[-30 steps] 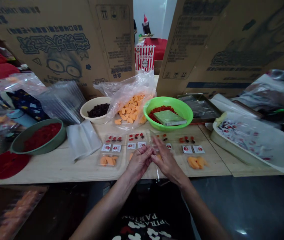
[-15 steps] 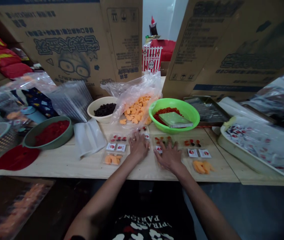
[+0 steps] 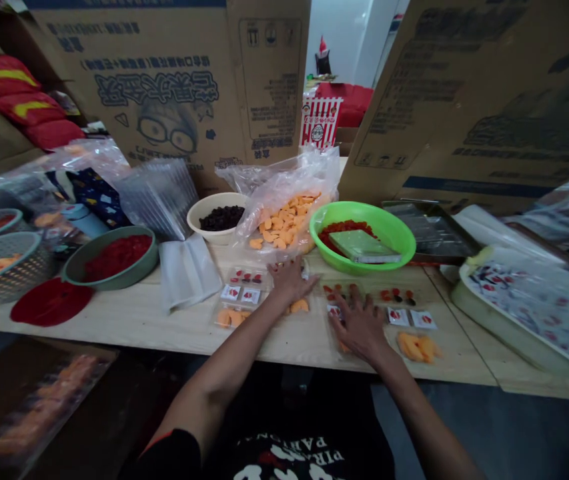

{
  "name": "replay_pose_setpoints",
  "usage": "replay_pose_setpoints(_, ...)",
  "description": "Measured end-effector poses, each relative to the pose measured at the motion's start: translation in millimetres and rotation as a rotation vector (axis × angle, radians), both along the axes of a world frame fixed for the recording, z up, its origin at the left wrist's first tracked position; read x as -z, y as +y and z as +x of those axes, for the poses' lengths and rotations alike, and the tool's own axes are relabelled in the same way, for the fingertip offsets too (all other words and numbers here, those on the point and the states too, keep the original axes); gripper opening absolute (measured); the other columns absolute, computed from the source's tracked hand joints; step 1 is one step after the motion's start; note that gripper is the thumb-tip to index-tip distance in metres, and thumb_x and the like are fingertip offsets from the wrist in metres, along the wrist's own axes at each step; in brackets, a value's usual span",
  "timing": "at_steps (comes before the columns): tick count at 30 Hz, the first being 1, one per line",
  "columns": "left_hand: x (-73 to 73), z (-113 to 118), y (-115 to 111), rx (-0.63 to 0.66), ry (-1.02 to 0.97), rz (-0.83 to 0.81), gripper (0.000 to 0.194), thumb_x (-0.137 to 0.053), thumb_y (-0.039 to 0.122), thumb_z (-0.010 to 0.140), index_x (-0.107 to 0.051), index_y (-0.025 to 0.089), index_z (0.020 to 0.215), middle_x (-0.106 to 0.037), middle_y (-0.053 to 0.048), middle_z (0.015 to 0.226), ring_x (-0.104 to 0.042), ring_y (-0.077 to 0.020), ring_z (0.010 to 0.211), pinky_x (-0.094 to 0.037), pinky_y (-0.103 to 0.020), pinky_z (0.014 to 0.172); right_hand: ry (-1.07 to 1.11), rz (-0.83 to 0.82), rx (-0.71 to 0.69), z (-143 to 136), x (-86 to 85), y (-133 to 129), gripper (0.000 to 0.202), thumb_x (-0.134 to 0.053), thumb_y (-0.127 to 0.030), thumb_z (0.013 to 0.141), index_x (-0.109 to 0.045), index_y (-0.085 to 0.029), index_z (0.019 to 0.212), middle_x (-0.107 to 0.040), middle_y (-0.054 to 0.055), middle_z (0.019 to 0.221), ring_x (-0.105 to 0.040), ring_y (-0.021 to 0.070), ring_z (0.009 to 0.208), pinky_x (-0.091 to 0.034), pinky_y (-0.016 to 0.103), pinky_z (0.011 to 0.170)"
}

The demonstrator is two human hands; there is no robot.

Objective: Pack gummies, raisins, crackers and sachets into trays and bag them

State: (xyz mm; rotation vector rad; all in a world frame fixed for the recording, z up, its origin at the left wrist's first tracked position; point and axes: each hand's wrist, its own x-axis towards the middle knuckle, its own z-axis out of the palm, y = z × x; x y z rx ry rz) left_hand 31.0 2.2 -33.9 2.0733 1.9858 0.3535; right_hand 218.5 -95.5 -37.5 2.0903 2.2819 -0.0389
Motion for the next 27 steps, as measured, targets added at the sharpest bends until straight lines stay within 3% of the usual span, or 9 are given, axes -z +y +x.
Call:
replay_pose_setpoints(3,-2.1,-0.7,11.4,-0.018,-0.014,-0.036,0.066,-0.044,0.072,0.089,-0.058,0.02,0.127,-0.066,-0.016,0.127,-0.057,-0.0373,0.121,-0.032,-0.061,0.109,0.013,-0.013,-0.004,-0.2,-3.6,-1.2,0.058,-0.036,-0.05,0.1,-0.036,-0.032,0.156,-0.023,0.017,0.163,-0.028,0.0509,0.142,-0.034,0.063,0.104)
replay_pose_setpoints(6,-3.1,0.0,17.5,-0.042,-0.001,-0.038,0.054,-0.045,0.061,0.094,-0.061,0.016,0.119,-0.069,-0.016,0.118,-0.061,-0.0331,0.114,-0.042,-0.05,0.102,0.035,-0.023,0.015,-4.7,-5.1,-5.0,0.059,-0.035,-0.053,0.1,-0.037,-0.031,0.155,-0.024,0.017,0.162,-0.03,0.0493,0.142,-0.037,0.062,0.102)
replay_pose_setpoints(8,-2.7,2.0,14.6,-0.067,0.015,-0.01,0.051,-0.045,0.056,0.095,-0.059,0.016,0.123,-0.067,-0.018,0.122,-0.059,-0.0341,0.119,-0.04,-0.053,0.105,0.033,-0.022,0.03,-8.9,-4.1,-9.5,0.064,-0.037,-0.058,0.098,-0.035,-0.032,0.156,-0.023,0.018,0.163,-0.029,0.0496,0.142,-0.037,0.063,0.101)
replay_pose_setpoints(12,0.3,8.7,-2.9,-0.063,0.033,0.026,0.054,-0.041,0.056,0.096,-0.054,0.017,0.131,-0.056,-0.019,0.139,-0.045,-0.0392,0.134,-0.02,-0.07,0.113,0.008,-0.03,0.067,-16.9,-1.1,-14.9,0.071,-0.041,-0.061,0.094,-0.03,-0.031,0.158,-0.018,0.017,0.165,-0.022,0.0519,0.144,-0.036,0.065,0.1)
replay_pose_setpoints(18,-1.3,3.0,-33.4,0.094,0.047,-0.013,0.063,-0.037,0.06,0.096,-0.053,0.015,0.137,-0.029,-0.018,0.162,-0.018,-0.0402,0.151,-0.009,-0.065,0.12,-0.022,-0.008,0.111,-14.7,0.8,-10.3,0.061,-0.032,-0.053,0.1,-0.034,-0.031,0.157,-0.022,0.018,0.163,-0.026,0.0504,0.143,-0.035,0.064,0.101)
replay_pose_setpoints(23,0.3,4.4,-73.7,0.083,0.015,-0.062,0.064,-0.041,0.058,0.094,-0.045,0.022,0.147,-0.017,-0.015,0.167,-0.01,-0.0425,0.153,-0.012,-0.072,0.116,-0.056,0.112,0.077,6.5,11.0,-10.1,0.059,-0.032,-0.052,0.1,-0.041,-0.027,0.154,-0.027,0.02,0.16,-0.031,0.0494,0.141,-0.03,0.064,0.105)
replay_pose_setpoints(27,3.7,15.9,-86.0,0.105,-0.047,-0.073,0.072,-0.044,0.061,0.093,-0.038,0.02,0.152,-0.015,-0.015,0.167,-0.012,-0.041,0.153,-0.013,-0.07,0.118,-0.025,0.175,0.046,18.8,20.6,-4.7,0.059,-0.03,-0.052,0.1,-0.047,-0.025,0.15,-0.03,0.022,0.158,-0.03,0.0495,0.14,-0.033,0.066,0.102)
